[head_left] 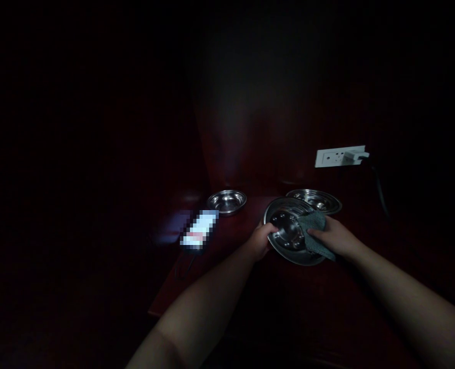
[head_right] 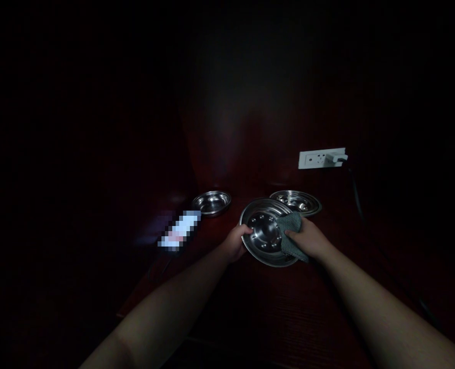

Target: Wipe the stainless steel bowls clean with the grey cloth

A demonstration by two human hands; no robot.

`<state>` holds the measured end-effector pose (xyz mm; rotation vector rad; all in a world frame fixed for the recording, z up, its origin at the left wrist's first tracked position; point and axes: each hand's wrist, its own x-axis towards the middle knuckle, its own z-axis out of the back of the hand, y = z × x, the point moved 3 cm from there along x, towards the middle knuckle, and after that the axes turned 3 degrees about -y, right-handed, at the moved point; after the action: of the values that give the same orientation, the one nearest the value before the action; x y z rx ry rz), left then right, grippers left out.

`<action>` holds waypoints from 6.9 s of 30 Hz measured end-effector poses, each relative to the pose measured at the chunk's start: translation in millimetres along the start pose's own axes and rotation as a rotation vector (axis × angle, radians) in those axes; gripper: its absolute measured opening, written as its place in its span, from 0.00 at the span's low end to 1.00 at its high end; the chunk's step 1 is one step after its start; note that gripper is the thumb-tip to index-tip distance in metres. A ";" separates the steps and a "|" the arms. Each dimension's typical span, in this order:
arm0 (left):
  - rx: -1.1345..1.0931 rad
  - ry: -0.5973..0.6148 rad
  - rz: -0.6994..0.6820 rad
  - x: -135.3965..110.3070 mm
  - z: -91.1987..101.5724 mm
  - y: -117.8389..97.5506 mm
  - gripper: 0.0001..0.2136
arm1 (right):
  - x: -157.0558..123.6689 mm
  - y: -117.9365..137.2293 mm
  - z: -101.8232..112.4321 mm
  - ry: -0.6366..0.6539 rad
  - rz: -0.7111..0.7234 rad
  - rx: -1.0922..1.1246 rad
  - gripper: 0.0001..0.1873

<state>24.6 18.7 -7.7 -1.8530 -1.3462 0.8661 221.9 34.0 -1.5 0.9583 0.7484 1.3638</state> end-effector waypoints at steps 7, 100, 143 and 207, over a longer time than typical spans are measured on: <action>0.029 0.018 -0.055 -0.2 -1.7 0.8 0.21 | -2.0 1.5 1.2 -0.003 -0.029 0.003 0.20; 0.010 0.224 0.071 -2.1 1.6 -2.9 0.22 | 0.0 5.3 0.6 -0.233 -0.040 0.265 0.14; -0.029 0.096 0.116 -3.5 -6.0 -4.7 0.14 | -3.4 7.3 -3.9 -0.126 0.023 0.140 0.14; -0.030 0.165 0.090 -4.1 -5.4 -6.8 0.17 | -5.5 10.4 -1.3 -0.107 0.033 0.121 0.19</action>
<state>24.6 15.6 1.3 -1.9749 -1.1879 0.7237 215.6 28.3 6.6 1.1345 0.7431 1.2969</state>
